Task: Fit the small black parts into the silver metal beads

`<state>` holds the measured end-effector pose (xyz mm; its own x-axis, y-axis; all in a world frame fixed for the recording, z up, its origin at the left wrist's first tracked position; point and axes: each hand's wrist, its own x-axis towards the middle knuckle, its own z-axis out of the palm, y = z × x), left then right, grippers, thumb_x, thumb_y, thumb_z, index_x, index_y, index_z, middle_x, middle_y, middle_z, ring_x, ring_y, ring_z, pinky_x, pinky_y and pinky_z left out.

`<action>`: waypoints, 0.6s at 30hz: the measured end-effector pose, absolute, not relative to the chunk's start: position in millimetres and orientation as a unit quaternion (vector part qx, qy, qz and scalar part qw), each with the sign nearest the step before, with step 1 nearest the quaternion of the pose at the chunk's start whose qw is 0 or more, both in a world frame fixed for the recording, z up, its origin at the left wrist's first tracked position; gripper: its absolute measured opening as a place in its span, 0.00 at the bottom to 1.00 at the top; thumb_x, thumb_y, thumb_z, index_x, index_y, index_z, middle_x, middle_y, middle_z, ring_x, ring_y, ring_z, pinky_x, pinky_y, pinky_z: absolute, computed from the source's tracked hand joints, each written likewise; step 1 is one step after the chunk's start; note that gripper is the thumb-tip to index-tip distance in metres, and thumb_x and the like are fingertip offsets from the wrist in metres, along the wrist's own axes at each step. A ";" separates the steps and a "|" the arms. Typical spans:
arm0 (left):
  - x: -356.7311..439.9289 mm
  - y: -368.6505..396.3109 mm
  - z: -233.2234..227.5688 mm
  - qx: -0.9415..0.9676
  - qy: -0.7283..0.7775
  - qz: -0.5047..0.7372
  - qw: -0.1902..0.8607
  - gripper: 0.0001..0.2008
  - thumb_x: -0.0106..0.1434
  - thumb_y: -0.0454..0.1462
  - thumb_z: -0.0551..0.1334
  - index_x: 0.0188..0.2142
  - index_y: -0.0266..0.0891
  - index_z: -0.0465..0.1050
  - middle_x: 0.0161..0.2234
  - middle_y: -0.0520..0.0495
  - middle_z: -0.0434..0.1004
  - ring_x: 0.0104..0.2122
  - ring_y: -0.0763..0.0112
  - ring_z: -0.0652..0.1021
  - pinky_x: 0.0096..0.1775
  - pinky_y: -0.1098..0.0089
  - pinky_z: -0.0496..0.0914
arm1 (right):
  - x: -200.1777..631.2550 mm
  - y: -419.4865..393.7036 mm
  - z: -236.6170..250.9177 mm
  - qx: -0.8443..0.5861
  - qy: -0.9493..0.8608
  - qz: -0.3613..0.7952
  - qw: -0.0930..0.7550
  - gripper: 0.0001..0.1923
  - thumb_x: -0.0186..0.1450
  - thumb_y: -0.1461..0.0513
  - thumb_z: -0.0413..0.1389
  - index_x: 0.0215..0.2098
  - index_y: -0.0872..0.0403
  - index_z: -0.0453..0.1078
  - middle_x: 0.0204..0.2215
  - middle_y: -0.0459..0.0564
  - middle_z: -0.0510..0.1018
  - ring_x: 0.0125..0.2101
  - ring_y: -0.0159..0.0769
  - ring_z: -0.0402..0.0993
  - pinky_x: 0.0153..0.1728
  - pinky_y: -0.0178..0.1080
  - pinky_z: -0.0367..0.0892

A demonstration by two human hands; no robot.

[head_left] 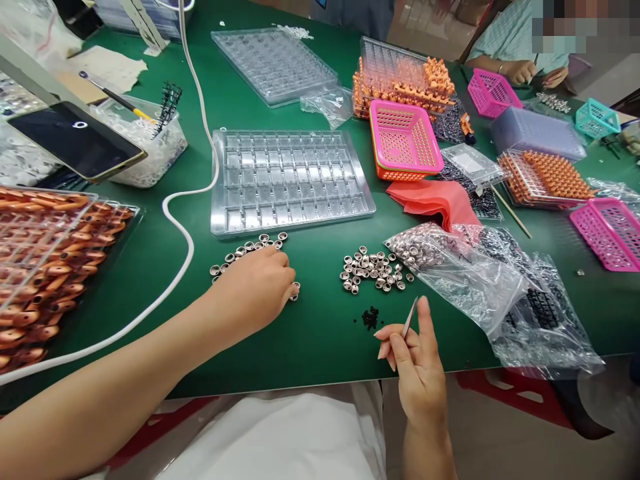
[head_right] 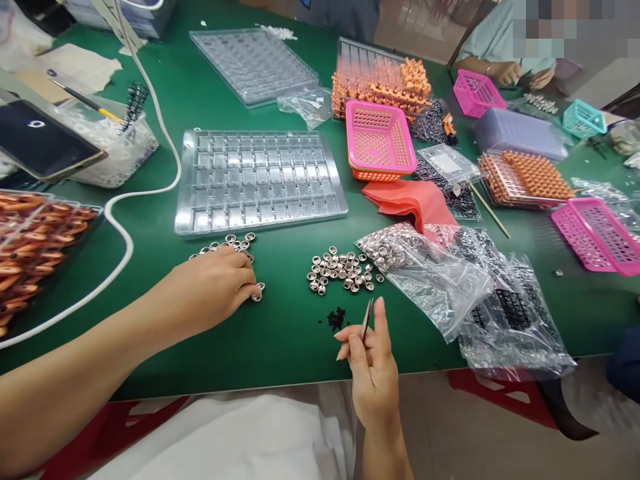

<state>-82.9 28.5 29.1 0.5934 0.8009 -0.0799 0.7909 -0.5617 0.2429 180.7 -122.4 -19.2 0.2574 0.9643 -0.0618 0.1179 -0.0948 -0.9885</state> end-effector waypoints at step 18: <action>-9.3 34.7 2.1 0.929 0.329 0.024 0.169 0.07 0.70 0.30 0.59 0.39 0.35 0.77 0.36 0.43 0.77 0.39 0.58 0.76 0.36 0.63 0.70 | 198.7 -128.4 -15.4 -0.473 -0.457 0.517 0.547 0.39 0.65 0.54 0.66 0.69 0.40 0.56 0.62 0.57 0.72 0.51 0.46 0.79 0.40 0.41 0.78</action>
